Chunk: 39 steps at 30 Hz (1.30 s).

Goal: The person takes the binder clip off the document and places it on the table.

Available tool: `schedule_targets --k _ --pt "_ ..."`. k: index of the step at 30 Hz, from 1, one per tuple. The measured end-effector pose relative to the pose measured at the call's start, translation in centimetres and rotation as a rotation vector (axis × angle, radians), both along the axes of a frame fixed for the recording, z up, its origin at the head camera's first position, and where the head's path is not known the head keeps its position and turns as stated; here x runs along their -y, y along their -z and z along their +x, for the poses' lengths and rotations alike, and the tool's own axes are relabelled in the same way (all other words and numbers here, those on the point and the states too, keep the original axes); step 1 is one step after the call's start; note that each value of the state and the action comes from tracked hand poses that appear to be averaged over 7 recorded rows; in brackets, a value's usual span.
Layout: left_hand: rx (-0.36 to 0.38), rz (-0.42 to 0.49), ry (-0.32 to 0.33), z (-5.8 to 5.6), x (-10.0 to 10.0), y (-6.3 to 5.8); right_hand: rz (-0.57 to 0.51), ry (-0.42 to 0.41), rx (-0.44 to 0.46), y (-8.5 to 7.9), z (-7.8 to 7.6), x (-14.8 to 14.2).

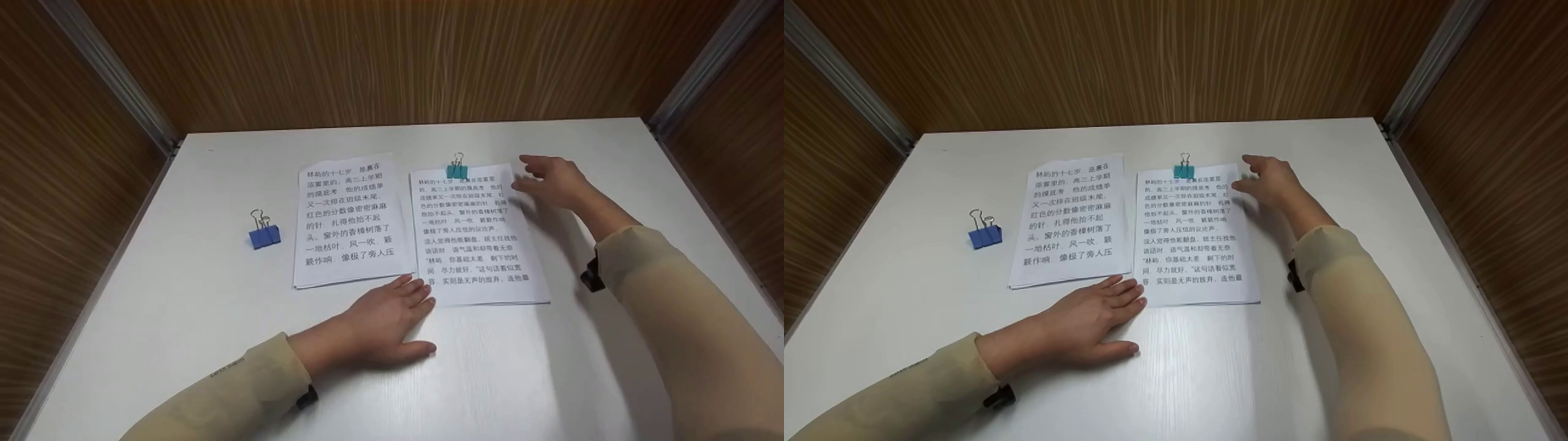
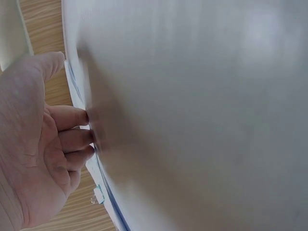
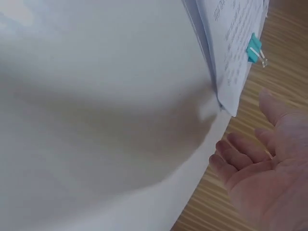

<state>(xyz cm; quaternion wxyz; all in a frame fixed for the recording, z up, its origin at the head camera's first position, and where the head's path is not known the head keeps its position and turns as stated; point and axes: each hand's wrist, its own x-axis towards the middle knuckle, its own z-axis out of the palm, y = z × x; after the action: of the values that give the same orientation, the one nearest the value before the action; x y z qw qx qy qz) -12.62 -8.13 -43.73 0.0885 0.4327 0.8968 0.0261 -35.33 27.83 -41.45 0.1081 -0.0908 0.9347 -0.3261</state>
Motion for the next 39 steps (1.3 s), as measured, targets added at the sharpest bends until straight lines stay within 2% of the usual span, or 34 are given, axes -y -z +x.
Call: schedule_targets --k 4,9,20,25,28,33,39 --pt "-0.003 0.002 0.004 0.0 0.0 0.1 -0.017 0.000 0.041 0.5 -0.5 -0.1" --pt "-0.003 0.000 0.005 0.0 -0.1 0.1 -0.004 -0.017 0.051 1.2 -0.7 0.1" --pt "-0.011 -0.022 0.010 0.1 -0.2 0.2 -0.006 -0.033 0.116 3.0 -0.8 0.6" --pt "-0.008 -0.017 0.006 0.0 -0.2 0.2 -0.022 -0.036 0.117 3.2 -0.7 0.7" --pt "-0.007 -0.015 0.007 -0.1 -0.2 0.2 -0.078 -0.040 0.096 3.0 -0.4 0.8" --pt "-0.002 -0.016 0.004 -0.1 -0.1 0.2 -0.244 -0.025 0.057 2.4 0.2 0.8" --pt "-0.006 -0.011 0.001 -0.1 0.0 0.2 -0.409 0.050 0.094 2.4 0.1 1.1"
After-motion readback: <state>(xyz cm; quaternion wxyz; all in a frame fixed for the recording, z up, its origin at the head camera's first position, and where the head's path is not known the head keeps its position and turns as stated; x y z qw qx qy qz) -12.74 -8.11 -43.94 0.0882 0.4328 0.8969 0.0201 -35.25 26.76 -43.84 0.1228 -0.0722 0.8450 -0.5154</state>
